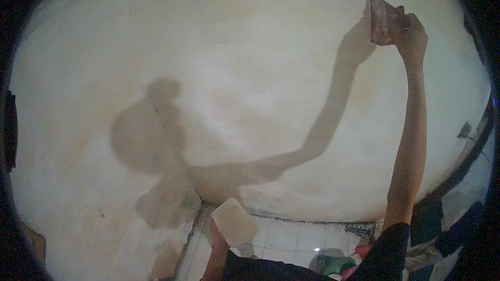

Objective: The person applies a white plaster or filler material to a wall using a handheld spreader tool, frequently picking up more material from a white container.

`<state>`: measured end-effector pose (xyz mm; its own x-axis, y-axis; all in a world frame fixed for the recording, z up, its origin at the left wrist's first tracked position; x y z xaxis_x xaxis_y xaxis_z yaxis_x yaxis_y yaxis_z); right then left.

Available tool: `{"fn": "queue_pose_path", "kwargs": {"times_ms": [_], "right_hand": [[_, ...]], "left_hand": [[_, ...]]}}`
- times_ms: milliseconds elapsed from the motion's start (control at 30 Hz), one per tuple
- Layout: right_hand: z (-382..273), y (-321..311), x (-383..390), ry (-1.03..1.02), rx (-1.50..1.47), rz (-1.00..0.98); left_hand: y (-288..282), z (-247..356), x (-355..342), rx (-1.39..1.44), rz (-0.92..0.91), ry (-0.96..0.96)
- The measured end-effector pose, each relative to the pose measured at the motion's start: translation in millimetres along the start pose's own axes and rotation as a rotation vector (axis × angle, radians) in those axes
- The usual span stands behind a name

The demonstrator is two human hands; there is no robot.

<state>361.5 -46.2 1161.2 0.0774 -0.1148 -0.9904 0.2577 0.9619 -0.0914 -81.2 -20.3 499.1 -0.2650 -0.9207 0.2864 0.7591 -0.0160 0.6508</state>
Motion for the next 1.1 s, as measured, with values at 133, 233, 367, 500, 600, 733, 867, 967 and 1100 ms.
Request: {"fn": "queue_pose_path", "kwargs": {"times_ms": [133, 233, 367, 500, 600, 733, 867, 967, 1100], "right_hand": [[18, 9, -2, 0.225, -0.561, -0.066], [23, 55, 10, 0.186, -0.418, -0.071], [66, 68, 52, 0.407, -0.179, -0.251], [126, 25, 103, 0.369, 0.032, -0.169], [213, -12, 146, 0.378, 0.219, -0.160], [264, -62, 214, 0.527, 0.351, -0.072], [305, -81, 345, 0.426, 0.348, -0.063], [265, -63, 537, 0.929, -0.167, -0.124], [122, -65, 798, 1.696, -0.855, 0.044]], "left_hand": [[-18, -25, -16, 0.208, -0.110, -0.117], [10, -10, -12, 0.218, -0.054, -0.160], [9, -15, -17, 0.488, -0.153, -0.277], [21, -4, -7, 0.167, -0.121, -0.131], [35, -15, 6, 0.085, -0.134, -0.133], [17, -4, 11, -0.081, -0.075, 0.006], [16, -6, 9, -0.104, 0.060, -0.105], [0, -15, 5, -0.015, 0.089, -0.120], [21, -19, 1, 0.026, -0.016, -0.127]]}}
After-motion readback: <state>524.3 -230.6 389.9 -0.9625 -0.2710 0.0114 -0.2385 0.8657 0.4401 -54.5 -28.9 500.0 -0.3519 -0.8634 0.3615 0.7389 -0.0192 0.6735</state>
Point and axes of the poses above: each hand's wrist, its own x-axis away from the middle knuckle, its own y-axis out of the palm, z = x × y, the point moved 7 cm from there along -x, towards the middle knuckle, and after that the axes turned 10 degrees about -y, right-handed, at the moved point
